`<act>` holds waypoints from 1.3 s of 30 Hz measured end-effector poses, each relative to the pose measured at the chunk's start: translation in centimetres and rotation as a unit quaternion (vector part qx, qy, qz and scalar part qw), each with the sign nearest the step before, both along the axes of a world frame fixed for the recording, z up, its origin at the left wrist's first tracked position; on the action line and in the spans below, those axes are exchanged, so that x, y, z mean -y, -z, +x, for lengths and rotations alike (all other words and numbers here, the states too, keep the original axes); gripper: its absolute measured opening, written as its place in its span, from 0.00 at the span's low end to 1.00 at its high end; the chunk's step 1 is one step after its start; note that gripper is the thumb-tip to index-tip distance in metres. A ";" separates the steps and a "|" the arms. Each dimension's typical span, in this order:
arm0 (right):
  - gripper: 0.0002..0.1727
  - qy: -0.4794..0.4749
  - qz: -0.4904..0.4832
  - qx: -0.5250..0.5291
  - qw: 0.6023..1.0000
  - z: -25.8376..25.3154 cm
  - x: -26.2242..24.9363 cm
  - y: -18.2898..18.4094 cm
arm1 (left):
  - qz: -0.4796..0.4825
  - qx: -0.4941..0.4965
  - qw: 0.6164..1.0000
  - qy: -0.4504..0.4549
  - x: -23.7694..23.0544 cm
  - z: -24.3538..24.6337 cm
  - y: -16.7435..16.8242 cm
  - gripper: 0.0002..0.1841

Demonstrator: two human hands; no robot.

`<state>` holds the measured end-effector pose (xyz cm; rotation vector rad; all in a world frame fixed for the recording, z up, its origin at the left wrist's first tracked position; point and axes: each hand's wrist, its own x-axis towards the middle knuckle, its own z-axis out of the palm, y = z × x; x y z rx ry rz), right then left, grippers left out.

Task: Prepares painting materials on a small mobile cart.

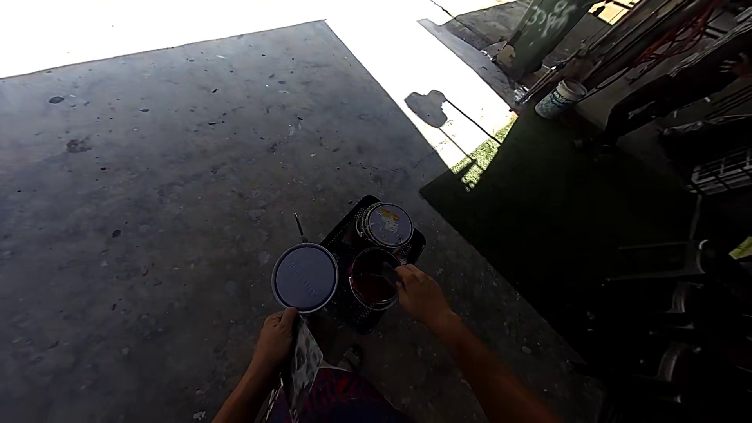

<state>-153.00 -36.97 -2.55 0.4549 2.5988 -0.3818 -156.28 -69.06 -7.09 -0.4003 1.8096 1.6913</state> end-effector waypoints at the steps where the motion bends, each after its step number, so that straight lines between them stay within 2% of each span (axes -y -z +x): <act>1: 0.17 -0.007 0.013 0.034 0.999 -0.8 0.6 0.2 | -0.002 0.004 1.000 0.016 -0.1 -0.6 0.2 0.26; 8: 0.17 -0.003 0.064 0.154 0.986 -5.1 2.9 1.2 | 0.025 0.041 0.991 0.122 -2.0 -4.8 1.9 0.24; 14: 0.17 0.025 0.017 0.172 0.985 -6.1 2.7 1.0 | 0.013 0.033 0.983 0.183 -3.4 -7.6 2.2 0.24; 19: 0.18 0.083 0.018 0.034 0.996 -2.7 0.2 -2.8 | 0.005 0.023 0.979 0.204 -4.5 -8.8 2.4 0.24; 23: 0.19 0.082 0.037 -0.186 0.978 2.3 -1.5 -5.1 | -0.019 0.012 0.968 0.251 -6.7 -9.0 3.0 0.25; 28: 0.18 0.090 0.096 -0.412 0.902 6.8 -1.5 -7.1 | -0.077 -0.050 0.932 0.350 -10.4 -8.5 4.4 0.24; 32: 0.12 0.153 0.080 -0.572 0.802 8.9 -0.3 -8.3 | -0.098 -0.053 0.910 0.400 -13.0 -7.6 5.0 0.25; 35: 0.09 0.267 0.023 -0.666 0.696 9.5 0.6 -7.9 | -0.120 -0.064 0.895 0.425 -14.1 -7.0 5.7 0.25; 37: 0.12 0.342 -0.049 -0.699 0.626 9.7 1.0 -7.6 | -0.136 -0.065 0.886 0.438 -14.2 -6.6 6.1 0.25; 39: 0.14 0.392 -0.110 -0.700 0.587 10.0 0.9 -7.6 | -0.146 -0.053 0.880 0.449 -14.0 -6.4 6.4 0.26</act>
